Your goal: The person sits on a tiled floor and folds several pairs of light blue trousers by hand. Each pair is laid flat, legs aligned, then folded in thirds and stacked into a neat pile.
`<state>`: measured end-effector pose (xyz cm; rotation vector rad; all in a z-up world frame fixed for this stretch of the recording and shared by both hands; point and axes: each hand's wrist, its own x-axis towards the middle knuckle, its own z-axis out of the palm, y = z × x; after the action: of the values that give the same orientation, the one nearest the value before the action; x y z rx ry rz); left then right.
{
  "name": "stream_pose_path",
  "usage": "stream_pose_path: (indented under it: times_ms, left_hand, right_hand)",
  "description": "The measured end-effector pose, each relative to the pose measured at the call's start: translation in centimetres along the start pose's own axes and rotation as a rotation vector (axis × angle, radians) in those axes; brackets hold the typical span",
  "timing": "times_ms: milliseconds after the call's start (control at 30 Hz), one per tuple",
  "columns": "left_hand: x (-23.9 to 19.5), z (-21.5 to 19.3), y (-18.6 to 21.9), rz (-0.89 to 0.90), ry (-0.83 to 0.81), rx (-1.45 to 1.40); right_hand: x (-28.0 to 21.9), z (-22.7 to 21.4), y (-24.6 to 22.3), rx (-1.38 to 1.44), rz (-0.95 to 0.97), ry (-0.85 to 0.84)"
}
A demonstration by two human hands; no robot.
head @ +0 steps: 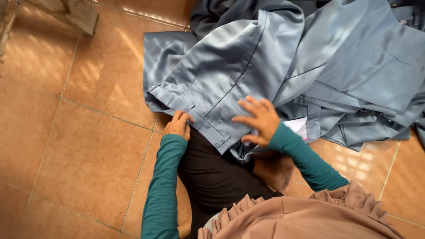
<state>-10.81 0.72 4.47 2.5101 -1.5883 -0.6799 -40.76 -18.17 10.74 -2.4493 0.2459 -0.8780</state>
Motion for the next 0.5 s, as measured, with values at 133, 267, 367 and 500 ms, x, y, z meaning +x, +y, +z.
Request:
stream_pose_path:
  times_ms: [133,267,367,500]
  left_hand:
    - [0.9,3.6,-2.8,-0.143,0.240,-0.225]
    - [-0.2,5.3,-4.2,-0.135,0.578,-0.517]
    - [-1.8,3.6,-1.6,0.009,0.629,-0.629]
    - [-2.6,-0.3,2.9,0.121,0.418,-0.328]
  right_hand:
    - [-4.3,6.8,1.9,-0.280,-0.026,-0.335]
    - [-1.4,8.3,7.4,0.079,0.125,0.098]
    - [7.2,0.7,4.1,0.260,0.358,0.243]
    - [12.8,-2.3,2.0,0.230,0.366,0.371]
